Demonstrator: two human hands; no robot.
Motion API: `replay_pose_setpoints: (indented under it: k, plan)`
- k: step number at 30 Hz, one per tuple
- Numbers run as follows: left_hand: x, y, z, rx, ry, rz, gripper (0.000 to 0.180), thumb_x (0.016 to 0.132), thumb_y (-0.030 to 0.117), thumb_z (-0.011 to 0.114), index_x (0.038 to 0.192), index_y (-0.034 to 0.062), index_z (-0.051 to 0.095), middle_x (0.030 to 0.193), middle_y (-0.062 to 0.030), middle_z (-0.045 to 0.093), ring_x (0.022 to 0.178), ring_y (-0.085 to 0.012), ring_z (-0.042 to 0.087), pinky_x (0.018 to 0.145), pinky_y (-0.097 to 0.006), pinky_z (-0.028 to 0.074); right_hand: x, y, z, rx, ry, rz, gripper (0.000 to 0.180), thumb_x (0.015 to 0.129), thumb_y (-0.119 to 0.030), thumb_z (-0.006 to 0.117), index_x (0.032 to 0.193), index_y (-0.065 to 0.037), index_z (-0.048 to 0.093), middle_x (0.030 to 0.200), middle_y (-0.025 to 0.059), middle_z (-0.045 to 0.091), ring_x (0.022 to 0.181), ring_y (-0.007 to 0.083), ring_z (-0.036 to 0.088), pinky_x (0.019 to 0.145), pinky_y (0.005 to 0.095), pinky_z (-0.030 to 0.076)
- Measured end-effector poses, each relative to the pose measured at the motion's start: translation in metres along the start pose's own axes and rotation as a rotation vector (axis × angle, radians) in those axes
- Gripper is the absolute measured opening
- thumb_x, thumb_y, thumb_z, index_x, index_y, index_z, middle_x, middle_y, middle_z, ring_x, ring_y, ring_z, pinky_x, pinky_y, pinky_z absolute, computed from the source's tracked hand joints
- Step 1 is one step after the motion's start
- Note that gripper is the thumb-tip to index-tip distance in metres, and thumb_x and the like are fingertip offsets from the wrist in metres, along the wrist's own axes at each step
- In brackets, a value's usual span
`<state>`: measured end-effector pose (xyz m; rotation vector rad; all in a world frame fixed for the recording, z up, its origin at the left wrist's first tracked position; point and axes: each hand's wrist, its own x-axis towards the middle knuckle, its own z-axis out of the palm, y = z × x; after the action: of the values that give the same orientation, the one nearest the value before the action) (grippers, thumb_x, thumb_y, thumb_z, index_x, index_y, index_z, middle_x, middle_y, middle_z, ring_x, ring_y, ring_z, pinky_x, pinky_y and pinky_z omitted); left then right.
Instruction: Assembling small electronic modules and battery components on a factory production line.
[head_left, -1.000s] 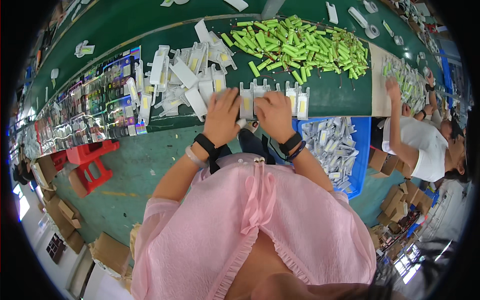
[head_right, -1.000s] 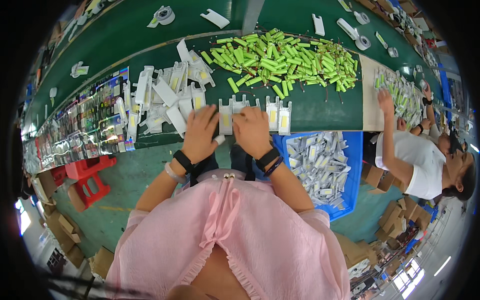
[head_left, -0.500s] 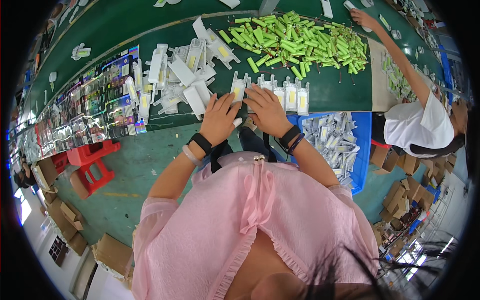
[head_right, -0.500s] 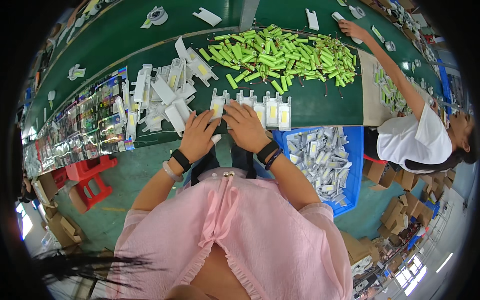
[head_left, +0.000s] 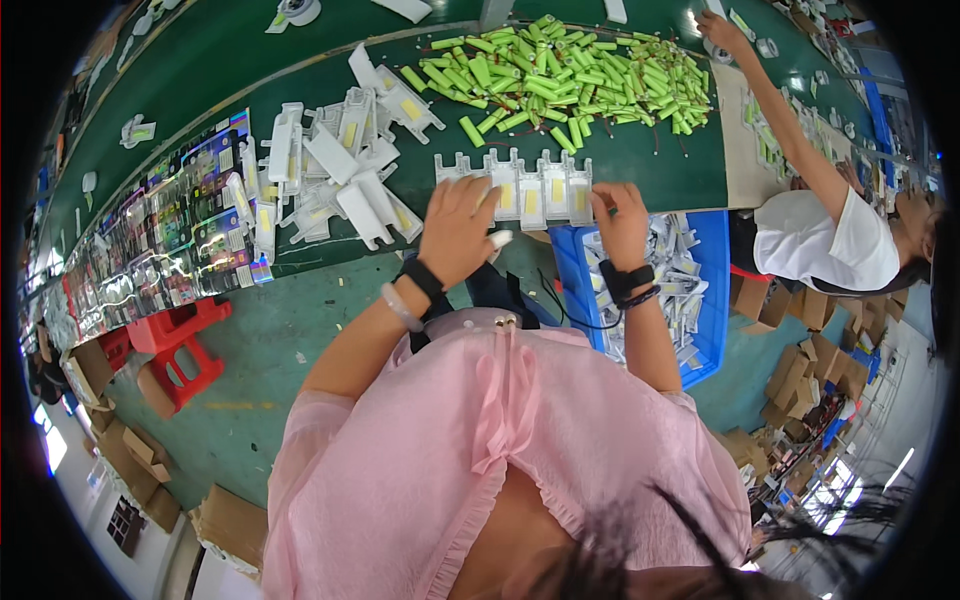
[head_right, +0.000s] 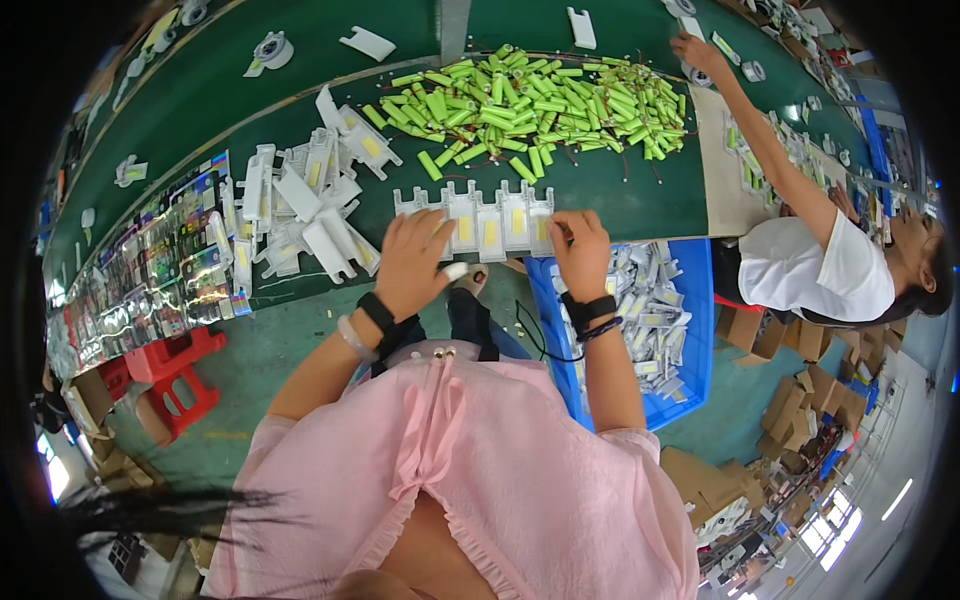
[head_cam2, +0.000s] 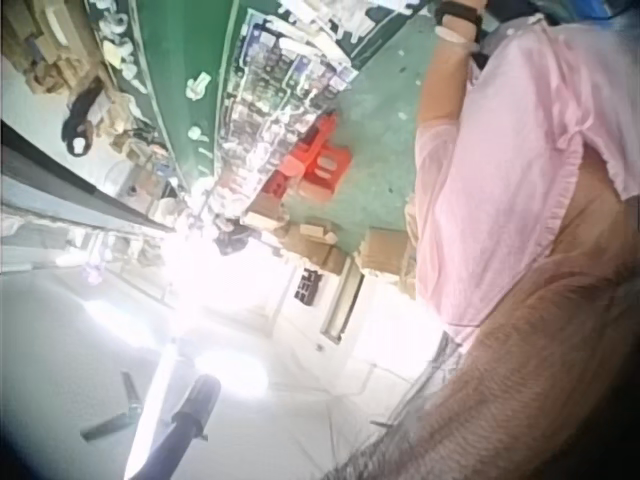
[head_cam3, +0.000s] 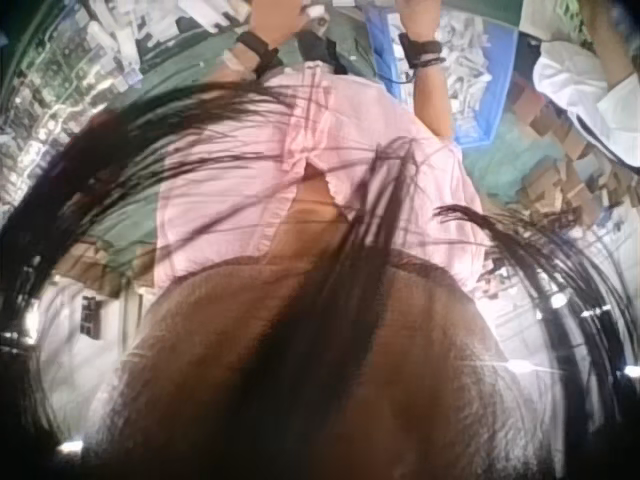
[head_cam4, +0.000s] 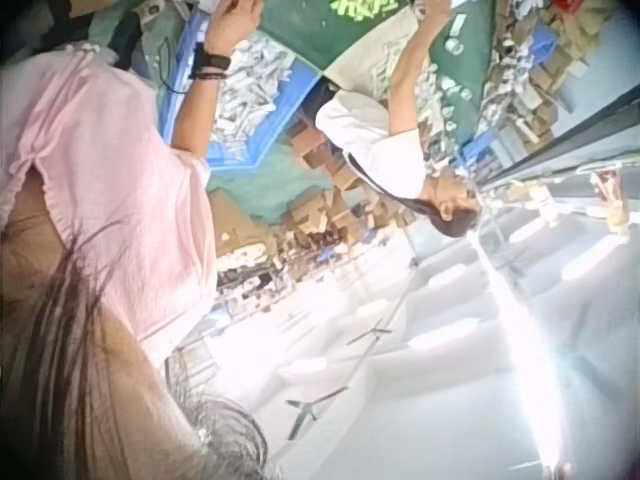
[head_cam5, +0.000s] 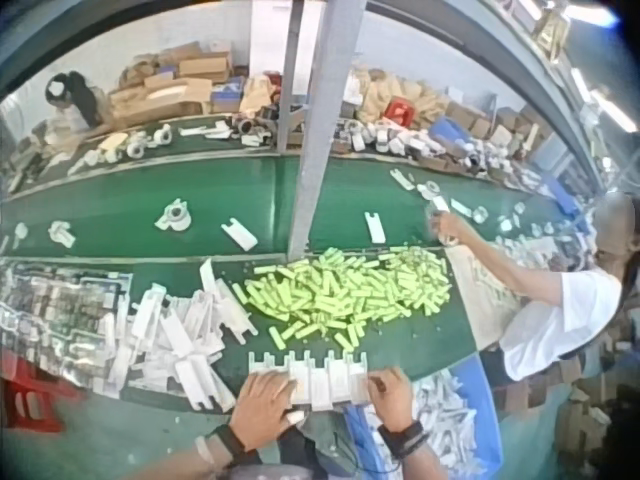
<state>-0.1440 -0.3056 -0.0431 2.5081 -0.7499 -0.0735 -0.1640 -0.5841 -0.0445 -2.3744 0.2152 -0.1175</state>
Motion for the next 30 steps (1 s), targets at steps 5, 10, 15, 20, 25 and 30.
replay_pose_setpoints:
  k: [5,10,15,20,25,30]
  plan:
    - [0.060,0.048,0.035,-0.157,-0.063,0.073,0.097,0.069,0.024,0.079,0.151,0.0017,0.031,0.148,-0.0148,0.045,0.144,-0.0299,0.034,0.118,-0.050,0.024,0.029,0.023,-0.002,-0.004,-0.126,-0.152,0.008,0.080,-0.011,0.075,0.087,-0.008,0.070,0.084,0.0079,0.063,0.071,0.0277,0.064,0.062,0.0372,0.050]
    - [0.084,0.057,0.066,-0.061,-0.166,0.063,0.103,0.069,0.022,0.079,0.154,0.0017,0.023,0.149,-0.0141,0.044,0.144,-0.0281,0.034,0.119,-0.049,0.021,0.041,0.032,0.000,-0.031,-0.296,-0.183,0.009,0.081,-0.015,0.074,0.087,-0.009,0.071,0.083,0.0068,0.063,0.074,0.0299,0.064,0.064,0.0390,0.050]
    - [0.082,0.055,0.071,-0.013,-0.184,0.049,0.103,0.070,0.023,0.080,0.154,0.0006,0.023,0.150,-0.0122,0.044,0.145,-0.0254,0.033,0.121,-0.047,0.017,0.049,0.037,0.001,-0.061,-0.360,-0.293,0.008,0.083,-0.014,0.071,0.086,-0.008,0.066,0.084,0.0078,0.060,0.075,0.0315,0.064,0.065,0.0403,0.051]
    - [0.082,0.056,0.070,0.050,-0.165,0.055,0.100,0.071,0.028,0.079,0.152,0.0018,0.027,0.146,-0.0118,0.050,0.145,-0.0243,0.034,0.122,-0.047,0.016,0.042,0.029,-0.007,-0.292,-0.330,-0.486,0.008,0.087,-0.014,0.065,0.087,-0.007,0.060,0.085,0.0095,0.057,0.076,0.0342,0.064,0.065,0.0419,0.052]
    - [0.084,0.060,0.068,0.055,-0.148,0.041,0.100,0.070,0.028,0.080,0.151,0.0019,0.029,0.142,-0.0113,0.052,0.145,-0.0257,0.033,0.122,-0.048,0.014,0.022,0.037,-0.011,-0.105,-0.292,-0.344,0.006,0.087,-0.012,0.066,0.090,-0.009,0.062,0.086,0.0090,0.057,0.072,0.0328,0.063,0.062,0.0409,0.051]
    - [0.086,0.064,0.069,0.047,-0.138,0.050,0.099,0.069,0.027,0.080,0.151,0.0018,0.030,0.142,-0.0114,0.052,0.144,-0.0265,0.034,0.121,-0.049,0.015,0.030,0.040,-0.005,0.106,-0.221,-0.158,0.007,0.085,-0.011,0.070,0.092,-0.011,0.068,0.084,0.0068,0.059,0.072,0.0310,0.063,0.062,0.0390,0.050]
